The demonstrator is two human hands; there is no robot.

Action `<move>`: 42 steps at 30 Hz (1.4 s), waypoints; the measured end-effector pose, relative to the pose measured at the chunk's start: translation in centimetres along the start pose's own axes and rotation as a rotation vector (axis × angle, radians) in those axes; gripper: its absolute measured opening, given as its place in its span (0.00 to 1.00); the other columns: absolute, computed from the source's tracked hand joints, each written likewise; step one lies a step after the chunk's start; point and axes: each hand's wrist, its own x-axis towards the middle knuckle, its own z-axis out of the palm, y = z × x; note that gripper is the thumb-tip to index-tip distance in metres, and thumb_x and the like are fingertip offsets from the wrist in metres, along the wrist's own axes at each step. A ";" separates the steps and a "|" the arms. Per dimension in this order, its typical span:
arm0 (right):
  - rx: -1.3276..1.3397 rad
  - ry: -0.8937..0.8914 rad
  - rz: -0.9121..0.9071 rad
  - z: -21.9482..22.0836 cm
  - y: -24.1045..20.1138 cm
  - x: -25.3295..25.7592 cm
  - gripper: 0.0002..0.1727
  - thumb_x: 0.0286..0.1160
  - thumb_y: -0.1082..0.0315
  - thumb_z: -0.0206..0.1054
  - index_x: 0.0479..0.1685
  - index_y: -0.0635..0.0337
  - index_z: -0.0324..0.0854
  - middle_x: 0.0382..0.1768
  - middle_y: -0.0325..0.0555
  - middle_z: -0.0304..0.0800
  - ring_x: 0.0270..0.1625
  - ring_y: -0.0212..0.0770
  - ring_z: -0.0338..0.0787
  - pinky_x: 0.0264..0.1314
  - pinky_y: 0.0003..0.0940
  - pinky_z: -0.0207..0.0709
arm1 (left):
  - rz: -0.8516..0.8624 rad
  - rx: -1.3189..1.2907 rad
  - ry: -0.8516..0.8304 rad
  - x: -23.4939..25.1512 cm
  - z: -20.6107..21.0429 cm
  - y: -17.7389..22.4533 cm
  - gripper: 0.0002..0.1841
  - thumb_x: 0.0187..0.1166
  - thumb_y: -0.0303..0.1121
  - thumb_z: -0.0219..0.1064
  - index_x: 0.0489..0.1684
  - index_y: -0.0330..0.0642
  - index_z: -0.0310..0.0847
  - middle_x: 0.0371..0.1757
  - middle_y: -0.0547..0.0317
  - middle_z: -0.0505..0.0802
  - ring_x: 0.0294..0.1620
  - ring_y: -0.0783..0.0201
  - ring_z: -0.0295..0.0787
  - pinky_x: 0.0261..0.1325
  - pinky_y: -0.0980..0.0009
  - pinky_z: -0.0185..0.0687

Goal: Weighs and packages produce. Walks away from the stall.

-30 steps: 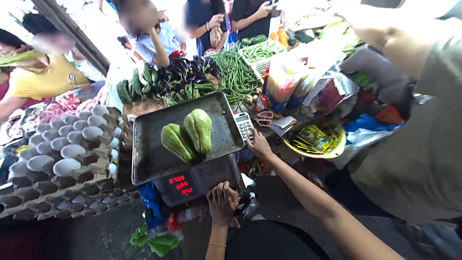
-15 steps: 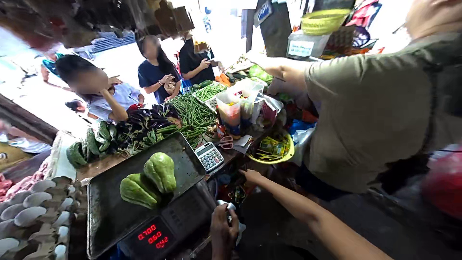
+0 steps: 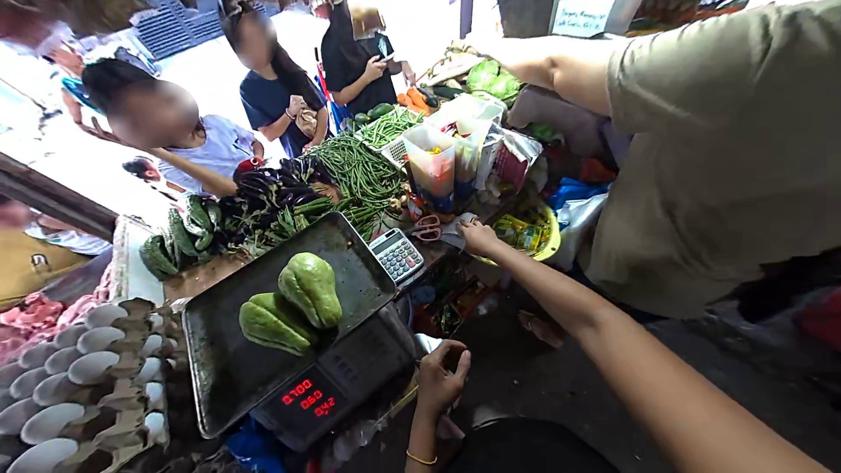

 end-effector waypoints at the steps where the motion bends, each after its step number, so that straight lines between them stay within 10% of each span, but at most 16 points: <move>1: -0.002 -0.016 0.026 0.9 -0.2 0.0 0.39 0.65 0.75 0.75 0.84 0.58 0.71 0.87 0.57 0.67 0.82 0.74 0.70 0.72 0.78 0.67 | -0.026 -0.068 0.002 0.0 -0.2 0.1 0.08 0.80 0.29 0.68 0.48 0.35 0.89 0.37 0.58 0.96 0.32 0.69 0.94 0.40 0.69 0.94; 7: -0.015 -0.106 0.176 2.4 -1.4 0.5 0.51 0.64 0.78 0.74 0.95 0.52 0.55 0.95 0.50 0.52 0.73 0.72 0.81 0.66 0.75 0.75 | -0.025 -0.141 -0.090 0.2 -1.0 -0.4 0.08 0.83 0.28 0.66 0.50 0.34 0.88 0.37 0.57 0.95 0.29 0.69 0.92 0.38 0.70 0.93; 11: 0.215 0.129 0.283 1.1 -0.7 0.2 0.34 0.64 0.63 0.78 0.76 0.61 0.78 0.71 0.70 0.81 0.70 0.75 0.82 0.63 0.79 0.74 | 0.125 -0.078 -0.117 0.0 -1.3 -1.5 0.09 0.81 0.25 0.65 0.51 0.30 0.88 0.40 0.52 0.95 0.32 0.69 0.92 0.42 0.71 0.92; 15: 0.336 0.215 0.512 0.7 0.5 2.3 0.66 0.44 0.47 0.92 0.89 0.66 0.59 0.87 0.75 0.55 0.86 0.75 0.61 0.78 0.74 0.64 | 0.185 0.022 -0.128 0.1 -1.0 -1.7 0.10 0.80 0.26 0.65 0.51 0.31 0.88 0.44 0.50 0.96 0.41 0.67 0.94 0.51 0.70 0.91; 22: 0.471 0.402 0.393 2.0 2.0 4.4 0.61 0.38 0.55 0.94 0.82 0.66 0.64 0.80 0.76 0.63 0.82 0.74 0.67 0.77 0.73 0.66 | 0.299 0.172 -0.130 -0.1 -0.3 -2.1 0.10 0.78 0.26 0.66 0.49 0.34 0.89 0.43 0.52 0.96 0.41 0.65 0.95 0.49 0.70 0.92; 27: 0.633 0.533 0.225 0.8 1.1 4.3 0.39 0.67 0.62 0.81 0.73 0.72 0.67 0.56 0.77 0.85 0.60 0.73 0.87 0.63 0.70 0.77 | 0.270 0.205 -0.105 -0.1 0.1 -2.1 0.09 0.78 0.27 0.66 0.49 0.35 0.89 0.40 0.54 0.94 0.35 0.67 0.92 0.43 0.71 0.91; 32: 0.941 0.452 0.200 -0.1 3.7 5.1 0.34 0.71 0.66 0.77 0.80 0.60 0.75 0.68 0.66 0.85 0.69 0.62 0.86 0.72 0.64 0.78 | 0.190 0.215 -0.042 -0.1 0.4 -1.9 0.09 0.80 0.28 0.65 0.50 0.36 0.89 0.46 0.54 0.96 0.47 0.67 0.95 0.55 0.70 0.91; 37: 1.873 0.464 0.477 -1.4 3.9 3.9 0.19 0.84 0.58 0.65 0.65 0.59 0.79 0.47 0.45 0.89 0.41 0.36 0.89 0.44 0.31 0.85 | 0.142 0.321 0.031 -0.2 1.2 -1.6 0.10 0.80 0.30 0.65 0.50 0.38 0.90 0.45 0.57 0.97 0.44 0.69 0.95 0.51 0.70 0.92; 42: 2.094 0.414 0.526 -1.1 4.9 5.0 0.08 0.87 0.58 0.58 0.47 0.51 0.75 0.28 0.36 0.80 0.24 0.29 0.81 0.26 0.22 0.78 | 0.075 0.349 0.149 -0.2 2.0 -1.1 0.11 0.79 0.32 0.66 0.49 0.37 0.91 0.43 0.57 0.97 0.41 0.69 0.95 0.48 0.71 0.93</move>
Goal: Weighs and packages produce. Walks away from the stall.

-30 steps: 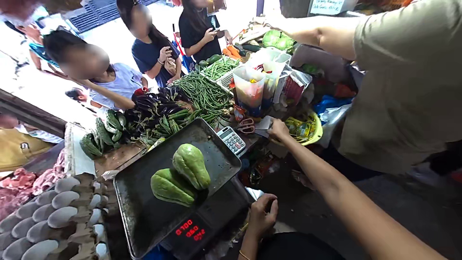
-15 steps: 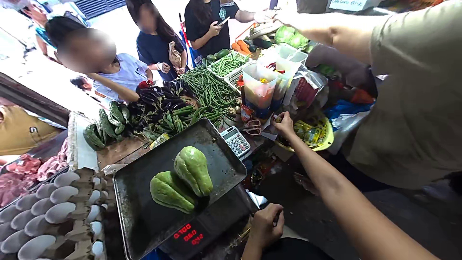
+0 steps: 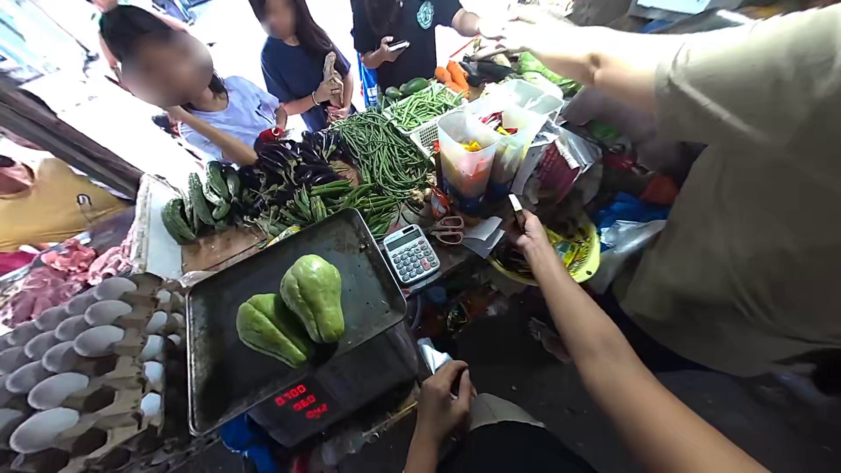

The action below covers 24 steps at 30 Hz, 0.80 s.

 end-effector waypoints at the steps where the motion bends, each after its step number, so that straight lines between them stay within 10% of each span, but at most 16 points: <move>1: -0.022 -0.014 0.008 -0.1 0.0 0.1 0.08 0.87 0.58 0.58 0.49 0.50 0.75 0.30 0.36 0.81 0.25 0.29 0.82 0.27 0.22 0.79 | -0.017 0.006 0.034 0.0 0.2 0.1 0.10 0.79 0.32 0.66 0.48 0.37 0.91 0.42 0.57 0.97 0.39 0.70 0.95 0.46 0.72 0.92; 5: -0.391 0.002 -0.099 0.0 0.0 0.2 0.25 0.81 0.59 0.70 0.69 0.65 0.76 0.54 0.52 0.90 0.48 0.41 0.92 0.52 0.36 0.87 | -0.070 0.034 0.114 -0.1 0.5 0.5 0.10 0.78 0.32 0.67 0.47 0.38 0.92 0.41 0.59 0.96 0.35 0.74 0.93 0.42 0.76 0.91; 8: -0.779 -0.073 -0.227 0.2 -0.5 0.8 0.23 0.91 0.60 0.58 0.75 0.67 0.75 0.66 0.62 0.85 0.63 0.51 0.89 0.67 0.49 0.83 | -0.088 0.052 0.130 0.0 0.7 0.7 0.11 0.78 0.32 0.66 0.47 0.38 0.92 0.42 0.60 0.97 0.36 0.75 0.92 0.42 0.76 0.91; 13: -1.246 -0.136 -0.285 1.1 -2.3 3.0 0.21 0.88 0.64 0.57 0.74 0.65 0.80 0.68 0.69 0.84 0.71 0.63 0.84 0.74 0.64 0.74 | -0.112 0.084 0.176 0.0 1.2 0.7 0.10 0.77 0.33 0.67 0.46 0.39 0.92 0.40 0.61 0.96 0.31 0.76 0.91 0.38 0.77 0.89; 18: -1.340 -0.240 -0.148 2.4 -5.8 1.9 0.19 0.83 0.67 0.67 0.70 0.60 0.84 0.63 0.62 0.88 0.64 0.55 0.88 0.70 0.54 0.78 | -0.135 0.083 0.192 0.1 1.3 0.9 0.10 0.77 0.33 0.67 0.46 0.39 0.92 0.38 0.62 0.96 0.29 0.77 0.90 0.36 0.79 0.88; 22: -1.312 -0.175 -0.499 2.0 -4.8 0.2 0.18 0.72 0.66 0.77 0.59 0.63 0.90 0.53 0.64 0.93 0.53 0.57 0.93 0.57 0.54 0.85 | -0.130 0.085 0.196 0.1 1.2 0.9 0.10 0.77 0.33 0.66 0.46 0.40 0.92 0.39 0.62 0.96 0.29 0.77 0.90 0.35 0.79 0.88; 23: -1.371 -0.115 -0.492 3.3 -5.6 -2.9 0.19 0.73 0.67 0.76 0.59 0.69 0.89 0.55 0.68 0.91 0.56 0.61 0.92 0.59 0.55 0.85 | -0.133 0.088 0.194 0.1 1.2 1.0 0.10 0.77 0.33 0.66 0.46 0.40 0.92 0.39 0.61 0.96 0.29 0.76 0.90 0.35 0.79 0.89; 24: -1.511 -0.130 -0.093 6.5 -8.7 -7.1 0.25 0.84 0.68 0.67 0.78 0.67 0.75 0.76 0.64 0.79 0.78 0.57 0.79 0.80 0.51 0.70 | -0.134 0.087 0.195 0.1 1.1 1.2 0.11 0.77 0.33 0.66 0.45 0.39 0.92 0.39 0.61 0.96 0.29 0.76 0.91 0.35 0.79 0.89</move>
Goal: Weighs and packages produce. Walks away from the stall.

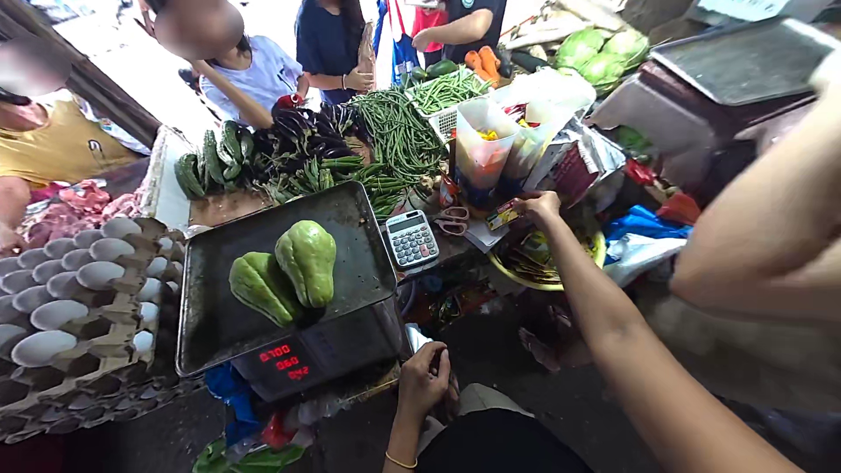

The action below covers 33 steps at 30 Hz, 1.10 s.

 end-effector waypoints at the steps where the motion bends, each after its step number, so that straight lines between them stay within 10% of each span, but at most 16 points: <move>1: -0.019 -0.076 0.139 -1.0 -2.0 -1.7 0.29 0.86 0.69 0.64 0.84 0.68 0.67 0.84 0.62 0.70 0.86 0.55 0.70 0.86 0.49 0.62 | 0.000 0.000 -0.002 0.0 0.0 0.1 0.11 0.77 0.33 0.66 0.45 0.39 0.92 0.39 0.60 0.96 0.29 0.75 0.91 0.35 0.78 0.89; 5: 0.182 0.510 -0.122 5.1 4.3 6.4 0.31 0.74 0.63 0.75 0.68 0.81 0.74 0.65 0.78 0.81 0.71 0.69 0.82 0.74 0.61 0.75 | 0.014 0.008 -0.006 0.1 -0.1 -0.1 0.11 0.77 0.33 0.66 0.46 0.38 0.92 0.40 0.58 0.96 0.31 0.73 0.92 0.38 0.75 0.90; 10: 0.278 0.618 -0.244 4.4 4.1 7.5 0.20 0.88 0.66 0.55 0.69 0.69 0.81 0.72 0.70 0.78 0.77 0.60 0.77 0.83 0.50 0.67 | 0.028 0.005 -0.036 0.2 -0.3 -0.1 0.11 0.77 0.33 0.66 0.46 0.39 0.92 0.39 0.60 0.96 0.31 0.73 0.92 0.37 0.75 0.89; 14: 0.573 0.540 -0.434 3.1 -1.6 3.3 0.25 0.90 0.55 0.51 0.69 0.66 0.77 0.55 0.55 0.84 0.46 0.41 0.86 0.53 0.39 0.81 | 0.051 -0.010 -0.076 0.3 -0.4 -0.7 0.10 0.78 0.33 0.65 0.46 0.41 0.92 0.37 0.61 0.96 0.29 0.72 0.90 0.35 0.75 0.88; 18: -0.155 0.467 -0.675 0.6 -10.5 1.0 0.19 0.79 0.56 0.65 0.57 0.62 0.90 0.52 0.63 0.93 0.56 0.62 0.91 0.62 0.66 0.78 | 0.093 -0.032 -0.135 0.4 -0.4 -1.0 0.11 0.79 0.33 0.65 0.46 0.41 0.92 0.40 0.59 0.96 0.35 0.70 0.94 0.42 0.71 0.91; 22: -0.745 0.343 -0.361 2.2 -16.1 2.4 0.24 0.70 0.63 0.73 0.60 0.73 0.83 0.66 0.78 0.81 0.72 0.78 0.79 0.64 0.81 0.68 | 0.108 -0.204 -0.156 0.9 -2.1 -0.2 0.11 0.81 0.31 0.66 0.53 0.38 0.90 0.49 0.55 0.96 0.49 0.67 0.94 0.56 0.70 0.91; 33: -0.810 0.324 -0.361 0.9 -17.8 5.9 0.39 0.51 0.61 0.87 0.67 0.71 0.80 0.68 0.80 0.79 0.74 0.80 0.75 0.66 0.86 0.63 | 0.097 -0.218 0.115 1.1 -11.9 1.1 0.09 0.78 0.30 0.68 0.47 0.37 0.91 0.42 0.60 0.94 0.41 0.77 0.91 0.47 0.82 0.90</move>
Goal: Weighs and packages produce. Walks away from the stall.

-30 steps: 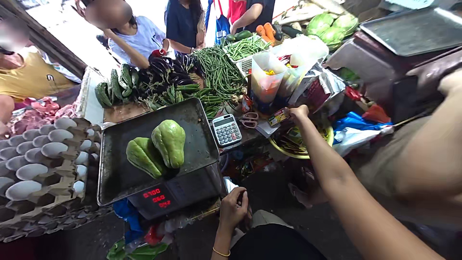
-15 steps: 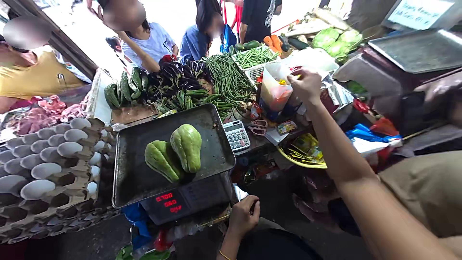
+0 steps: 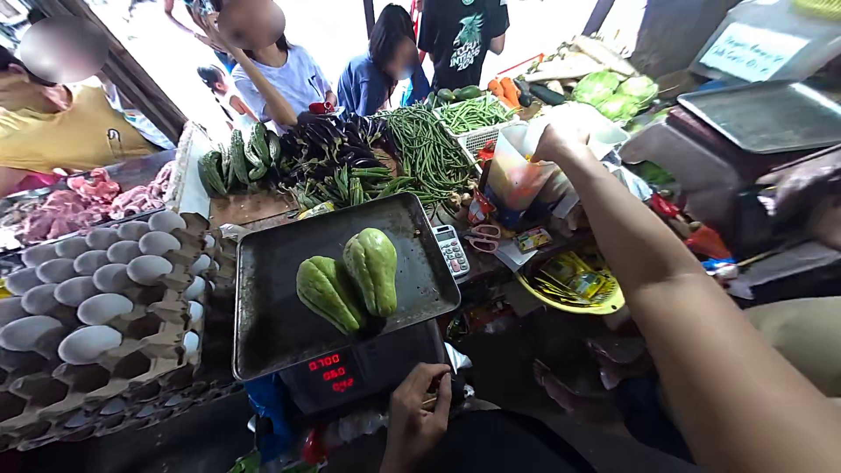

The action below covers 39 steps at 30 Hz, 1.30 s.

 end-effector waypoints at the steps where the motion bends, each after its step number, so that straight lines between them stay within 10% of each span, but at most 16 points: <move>1: -0.010 -0.015 -0.013 -0.6 -0.4 -0.4 0.35 0.53 0.63 0.86 0.63 0.73 0.81 0.66 0.80 0.79 0.74 0.80 0.75 0.66 0.85 0.63 | 0.006 0.009 0.004 -0.2 -0.2 -0.1 0.09 0.78 0.30 0.68 0.47 0.37 0.91 0.42 0.60 0.94 0.41 0.77 0.92 0.48 0.82 0.90; 6: -0.059 -0.177 -0.264 0.5 0.6 2.6 0.12 0.57 0.76 0.81 0.39 0.74 0.90 0.50 0.76 0.88 0.61 0.76 0.84 0.64 0.78 0.70 | -0.019 -0.014 0.027 -0.5 -0.5 -0.2 0.08 0.78 0.30 0.69 0.46 0.37 0.91 0.41 0.60 0.95 0.42 0.77 0.92 0.49 0.82 0.89; 22: -0.090 -0.306 -0.117 -0.4 -1.0 1.7 0.20 0.66 0.69 0.79 0.45 0.82 0.83 0.50 0.78 0.85 0.56 0.71 0.85 0.59 0.70 0.73 | 0.085 -0.011 0.039 1.8 -3.1 1.7 0.07 0.77 0.28 0.69 0.45 0.35 0.90 0.42 0.59 0.95 0.44 0.76 0.92 0.51 0.83 0.89; 27: 0.108 0.027 -0.220 -5.4 -1.7 -1.5 0.23 0.64 0.55 0.81 0.40 0.71 0.90 0.48 0.78 0.87 0.58 0.80 0.84 0.56 0.86 0.68 | 0.053 -0.024 0.105 1.4 -4.7 2.9 0.07 0.77 0.28 0.69 0.45 0.37 0.90 0.42 0.60 0.95 0.44 0.76 0.92 0.50 0.82 0.89; 29: 0.291 0.025 -0.477 -7.5 -5.2 -7.4 0.20 0.75 0.53 0.75 0.44 0.66 0.91 0.41 0.67 0.91 0.47 0.68 0.89 0.53 0.75 0.76 | 0.026 -0.086 0.166 1.7 -5.4 3.4 0.07 0.78 0.29 0.70 0.49 0.42 0.90 0.44 0.63 0.94 0.43 0.74 0.92 0.48 0.79 0.91; 33: 0.701 -0.345 -1.142 -8.0 -12.8 -22.2 0.09 0.73 0.60 0.76 0.39 0.55 0.92 0.24 0.31 0.88 0.23 0.21 0.80 0.25 0.20 0.77 | -0.043 -0.305 0.236 6.8 -8.1 6.8 0.16 0.89 0.38 0.61 0.70 0.46 0.75 0.52 0.62 0.93 0.43 0.65 0.94 0.43 0.69 0.95; 36: 0.680 -0.453 -1.339 -7.3 -17.3 -28.2 0.06 0.71 0.61 0.77 0.37 0.53 0.93 0.14 0.24 0.75 0.14 0.16 0.65 0.14 0.15 0.59 | -0.130 -0.375 0.234 10.3 -10.8 8.8 0.19 0.90 0.40 0.60 0.75 0.45 0.70 0.54 0.62 0.91 0.42 0.65 0.94 0.45 0.67 0.96; 39: 0.440 -0.280 -1.352 -7.4 -20.2 -29.7 0.10 0.74 0.54 0.72 0.43 0.49 0.91 0.22 0.30 0.79 0.21 0.26 0.73 0.25 0.28 0.69 | -0.089 -0.104 0.322 12.3 -13.0 8.5 0.12 0.86 0.30 0.65 0.63 0.38 0.80 0.47 0.61 0.92 0.38 0.70 0.92 0.41 0.72 0.94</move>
